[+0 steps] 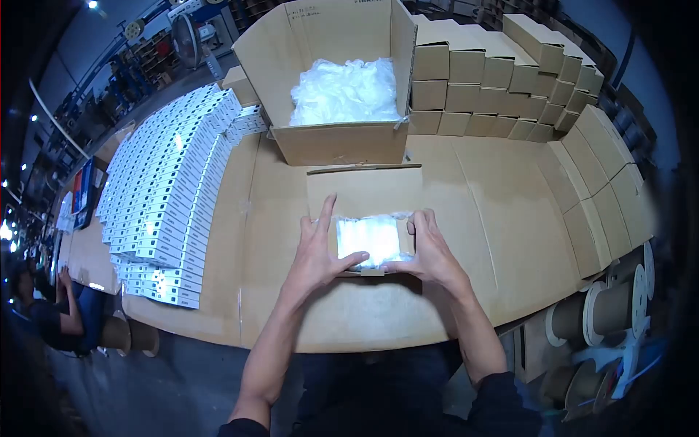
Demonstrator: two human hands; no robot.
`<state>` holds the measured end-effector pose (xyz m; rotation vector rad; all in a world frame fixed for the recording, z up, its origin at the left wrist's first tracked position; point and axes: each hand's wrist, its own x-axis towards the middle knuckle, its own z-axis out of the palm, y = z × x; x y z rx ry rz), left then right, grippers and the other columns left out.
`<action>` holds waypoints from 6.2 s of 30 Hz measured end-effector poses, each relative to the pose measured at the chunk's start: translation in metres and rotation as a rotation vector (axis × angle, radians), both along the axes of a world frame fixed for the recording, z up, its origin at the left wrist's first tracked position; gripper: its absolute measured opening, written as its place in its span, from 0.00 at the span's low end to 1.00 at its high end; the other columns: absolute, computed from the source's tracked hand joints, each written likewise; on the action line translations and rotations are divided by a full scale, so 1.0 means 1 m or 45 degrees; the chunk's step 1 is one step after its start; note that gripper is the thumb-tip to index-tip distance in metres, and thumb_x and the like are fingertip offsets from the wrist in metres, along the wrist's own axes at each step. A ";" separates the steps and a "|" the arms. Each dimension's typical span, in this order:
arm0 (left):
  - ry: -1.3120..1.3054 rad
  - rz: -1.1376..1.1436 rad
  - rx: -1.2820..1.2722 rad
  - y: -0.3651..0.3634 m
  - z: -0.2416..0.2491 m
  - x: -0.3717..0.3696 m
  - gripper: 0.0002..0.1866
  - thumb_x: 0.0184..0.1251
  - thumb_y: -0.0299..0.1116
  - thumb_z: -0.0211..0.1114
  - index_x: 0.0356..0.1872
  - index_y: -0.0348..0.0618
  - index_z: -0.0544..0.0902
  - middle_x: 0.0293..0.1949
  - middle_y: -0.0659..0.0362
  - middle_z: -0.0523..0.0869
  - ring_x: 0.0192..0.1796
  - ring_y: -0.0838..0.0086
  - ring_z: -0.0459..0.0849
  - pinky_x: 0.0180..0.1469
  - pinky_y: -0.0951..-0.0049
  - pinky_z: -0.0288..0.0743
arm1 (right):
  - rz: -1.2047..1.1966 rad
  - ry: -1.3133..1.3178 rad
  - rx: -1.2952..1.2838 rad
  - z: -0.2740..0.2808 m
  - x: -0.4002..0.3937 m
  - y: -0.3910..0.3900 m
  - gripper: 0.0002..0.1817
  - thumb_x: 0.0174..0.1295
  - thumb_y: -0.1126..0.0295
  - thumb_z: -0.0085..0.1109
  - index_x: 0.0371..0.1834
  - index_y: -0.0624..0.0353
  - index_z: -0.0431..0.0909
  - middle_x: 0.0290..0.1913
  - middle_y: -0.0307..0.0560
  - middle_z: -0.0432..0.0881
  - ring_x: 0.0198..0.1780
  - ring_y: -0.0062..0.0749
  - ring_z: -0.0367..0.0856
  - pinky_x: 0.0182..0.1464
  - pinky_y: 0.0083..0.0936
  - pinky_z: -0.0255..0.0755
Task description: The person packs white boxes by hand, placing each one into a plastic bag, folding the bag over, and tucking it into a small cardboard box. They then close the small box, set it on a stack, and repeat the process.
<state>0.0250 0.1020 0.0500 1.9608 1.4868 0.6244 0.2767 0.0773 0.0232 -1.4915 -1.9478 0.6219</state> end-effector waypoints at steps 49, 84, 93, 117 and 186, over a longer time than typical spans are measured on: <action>0.113 -0.026 0.904 -0.066 -0.058 0.015 0.19 0.65 0.39 0.75 0.58 0.52 0.90 0.60 0.66 0.90 0.75 0.59 0.75 0.84 0.44 0.39 | -0.762 0.727 0.411 -0.039 -0.069 -0.081 0.14 0.68 0.77 0.62 0.55 0.59 0.86 0.75 0.71 0.70 0.78 0.63 0.66 0.77 0.49 0.60; -0.397 0.391 0.642 -0.078 -0.055 0.037 0.05 0.57 0.27 0.76 0.30 0.43 0.86 0.70 0.49 0.73 0.80 0.42 0.57 0.79 0.40 0.52 | -0.494 0.256 0.481 -0.022 -0.073 -0.065 0.04 0.58 0.74 0.70 0.29 0.60 0.83 0.74 0.57 0.71 0.80 0.66 0.53 0.79 0.58 0.48; -0.412 0.446 0.603 -0.076 -0.064 0.040 0.07 0.61 0.28 0.75 0.34 0.41 0.85 0.69 0.49 0.73 0.80 0.43 0.57 0.79 0.42 0.53 | -0.574 0.249 0.489 -0.031 -0.084 -0.064 0.09 0.59 0.75 0.70 0.37 0.62 0.78 0.76 0.60 0.68 0.80 0.67 0.55 0.78 0.57 0.51; -1.049 0.073 -0.140 -0.048 -0.108 -0.027 0.54 0.56 0.21 0.77 0.82 0.36 0.53 0.75 0.47 0.68 0.76 0.59 0.67 0.76 0.59 0.65 | -0.162 0.705 0.064 -0.050 -0.013 -0.049 0.64 0.57 0.73 0.75 0.86 0.59 0.30 0.86 0.67 0.43 0.87 0.52 0.41 0.85 0.40 0.40; -1.565 -0.301 -0.596 0.417 0.221 0.586 0.47 0.77 0.74 0.33 0.70 0.40 0.76 0.64 0.48 0.84 0.64 0.55 0.84 0.68 0.48 0.73 | -1.274 -0.327 0.608 0.248 0.372 0.290 0.61 0.41 0.54 0.85 0.78 0.55 0.56 0.67 0.66 0.69 0.73 0.62 0.62 0.72 0.58 0.61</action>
